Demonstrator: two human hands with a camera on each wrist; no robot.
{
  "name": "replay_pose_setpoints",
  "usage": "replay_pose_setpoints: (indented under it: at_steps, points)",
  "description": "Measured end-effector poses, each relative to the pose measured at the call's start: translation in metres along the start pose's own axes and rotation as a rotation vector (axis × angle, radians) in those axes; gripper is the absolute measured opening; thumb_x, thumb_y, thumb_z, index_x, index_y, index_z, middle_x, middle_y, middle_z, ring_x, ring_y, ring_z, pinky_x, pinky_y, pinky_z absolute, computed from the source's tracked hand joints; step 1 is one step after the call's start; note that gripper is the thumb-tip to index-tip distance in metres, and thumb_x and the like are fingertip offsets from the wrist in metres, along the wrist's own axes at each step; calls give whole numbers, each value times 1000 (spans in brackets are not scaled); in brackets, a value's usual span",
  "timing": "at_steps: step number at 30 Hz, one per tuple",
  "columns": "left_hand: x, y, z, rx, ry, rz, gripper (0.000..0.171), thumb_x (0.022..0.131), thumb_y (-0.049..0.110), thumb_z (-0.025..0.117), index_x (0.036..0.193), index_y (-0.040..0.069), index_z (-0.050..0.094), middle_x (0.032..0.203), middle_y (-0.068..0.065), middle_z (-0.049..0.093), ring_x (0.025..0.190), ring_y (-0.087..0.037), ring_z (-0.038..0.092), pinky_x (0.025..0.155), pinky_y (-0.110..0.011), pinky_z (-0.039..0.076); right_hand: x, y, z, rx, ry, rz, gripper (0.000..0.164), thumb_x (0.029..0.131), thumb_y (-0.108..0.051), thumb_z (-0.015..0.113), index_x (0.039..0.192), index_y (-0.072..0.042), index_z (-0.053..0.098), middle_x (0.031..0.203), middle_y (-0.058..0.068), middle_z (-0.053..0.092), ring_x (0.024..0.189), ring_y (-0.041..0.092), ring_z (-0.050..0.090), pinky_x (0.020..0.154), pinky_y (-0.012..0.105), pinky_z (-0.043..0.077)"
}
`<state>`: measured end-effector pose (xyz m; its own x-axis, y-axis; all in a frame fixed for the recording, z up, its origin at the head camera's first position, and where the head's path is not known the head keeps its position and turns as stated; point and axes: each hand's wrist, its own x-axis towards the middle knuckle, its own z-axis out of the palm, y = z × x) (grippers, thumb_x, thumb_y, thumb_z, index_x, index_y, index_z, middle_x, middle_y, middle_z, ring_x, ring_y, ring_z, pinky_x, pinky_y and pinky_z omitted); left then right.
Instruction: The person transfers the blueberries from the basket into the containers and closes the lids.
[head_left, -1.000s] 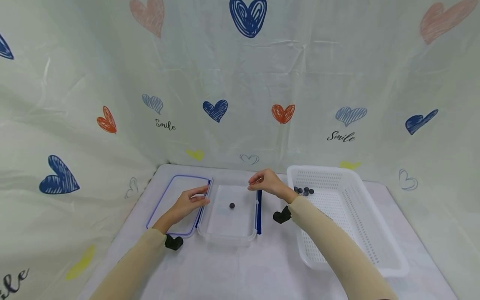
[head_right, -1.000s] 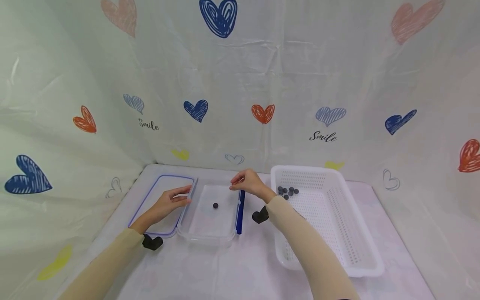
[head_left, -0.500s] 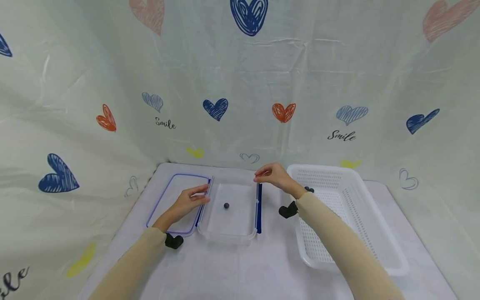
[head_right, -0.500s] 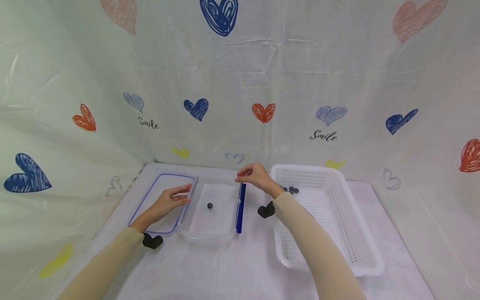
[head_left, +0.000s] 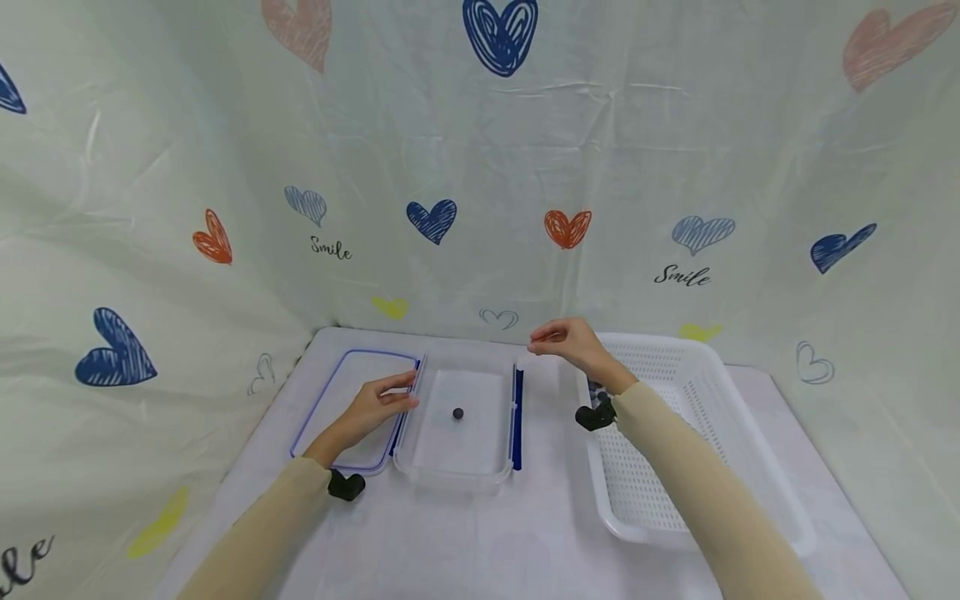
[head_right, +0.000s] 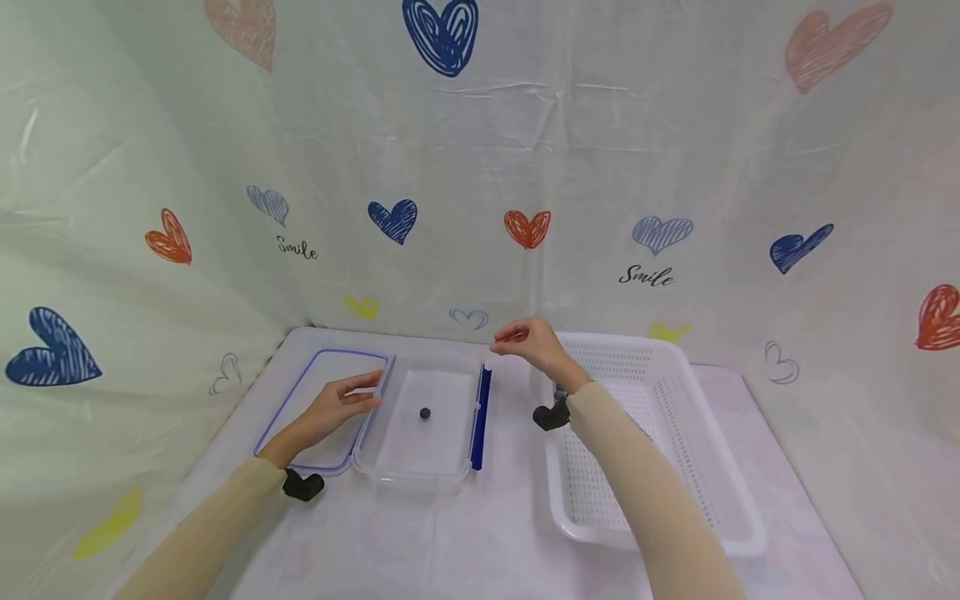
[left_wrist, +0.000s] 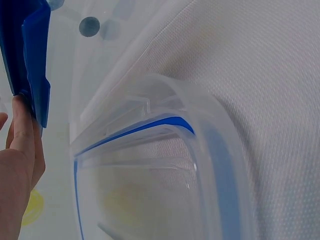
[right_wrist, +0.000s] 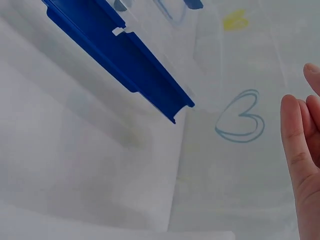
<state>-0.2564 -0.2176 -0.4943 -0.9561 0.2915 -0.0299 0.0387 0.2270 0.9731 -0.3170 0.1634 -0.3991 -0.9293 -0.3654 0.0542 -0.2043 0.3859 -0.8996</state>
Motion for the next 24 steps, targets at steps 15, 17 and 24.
replay_pose_setpoints:
  at_steps: [15,17,24]
  points:
    - [0,1,0,-12,-14,14,66,94,17,72,149,-2,41,152,-25,39,131,-40,49,101,-33,46,-15,6,-32,21,65,3,32,88,-12,78,113,7,69,107,20,71,94,24,69,93,44,52]
    - [0,1,0,-15,-14,17,66,94,17,71,149,-2,41,152,-25,39,131,-40,49,101,-33,47,-17,7,-36,18,73,7,32,88,-12,78,113,7,69,107,21,71,92,22,69,94,46,52]
    - [0,-1,1,-6,-10,7,66,94,18,72,149,-1,42,152,-24,40,130,-39,50,100,-31,47,-23,16,-49,14,90,26,34,88,-12,78,112,10,68,105,21,72,88,17,70,94,45,52]
